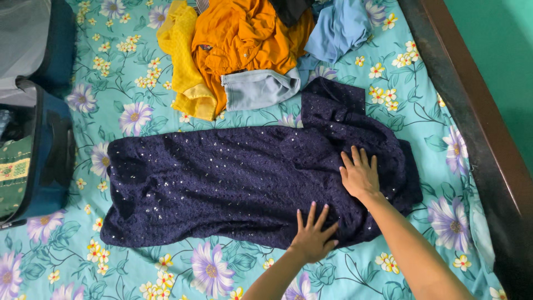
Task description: The person spreads a dark garment on a floral bedspread, folds its sides inward, and rolls it up by hand.
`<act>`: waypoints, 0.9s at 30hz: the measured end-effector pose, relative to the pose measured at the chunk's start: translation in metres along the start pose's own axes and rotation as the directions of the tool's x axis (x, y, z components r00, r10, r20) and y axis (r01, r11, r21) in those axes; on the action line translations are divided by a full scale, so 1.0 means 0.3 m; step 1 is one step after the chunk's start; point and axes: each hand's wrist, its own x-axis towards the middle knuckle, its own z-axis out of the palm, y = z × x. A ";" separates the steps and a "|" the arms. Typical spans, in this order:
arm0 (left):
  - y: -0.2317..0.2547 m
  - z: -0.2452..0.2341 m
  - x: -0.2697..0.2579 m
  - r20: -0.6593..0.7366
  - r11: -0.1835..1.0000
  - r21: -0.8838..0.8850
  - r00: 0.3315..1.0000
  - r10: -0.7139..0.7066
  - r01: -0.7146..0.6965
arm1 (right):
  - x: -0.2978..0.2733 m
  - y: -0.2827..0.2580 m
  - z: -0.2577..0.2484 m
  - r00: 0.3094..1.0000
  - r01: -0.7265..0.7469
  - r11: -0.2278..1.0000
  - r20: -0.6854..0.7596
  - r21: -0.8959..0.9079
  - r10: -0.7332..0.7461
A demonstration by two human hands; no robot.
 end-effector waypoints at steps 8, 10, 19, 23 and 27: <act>-0.058 0.118 -0.054 -0.070 0.977 0.164 0.987 0.146 -0.133 | -0.131 -0.049 -0.076 0.955 0.269 0.901 0.023 0.342 -0.294; -0.105 0.089 -0.066 -0.192 0.986 0.145 0.975 0.110 -0.083 | -0.123 0.000 -0.065 0.994 0.106 0.961 0.013 0.256 -0.113; -0.422 -0.128 -0.232 -0.309 0.895 0.311 0.925 -0.223 0.320 | -0.279 -0.413 -0.198 0.790 0.609 0.590 -0.340 0.529 -0.511; -0.529 -0.154 -0.398 -0.413 0.922 0.330 0.909 -0.050 0.201 | -0.380 -0.614 -0.175 0.606 0.699 0.389 -0.209 0.600 -0.767; -0.617 -0.173 -0.557 -0.345 0.959 0.262 0.917 0.200 -0.111 | -0.413 -0.729 -0.126 0.589 0.687 0.488 -0.020 0.538 -0.808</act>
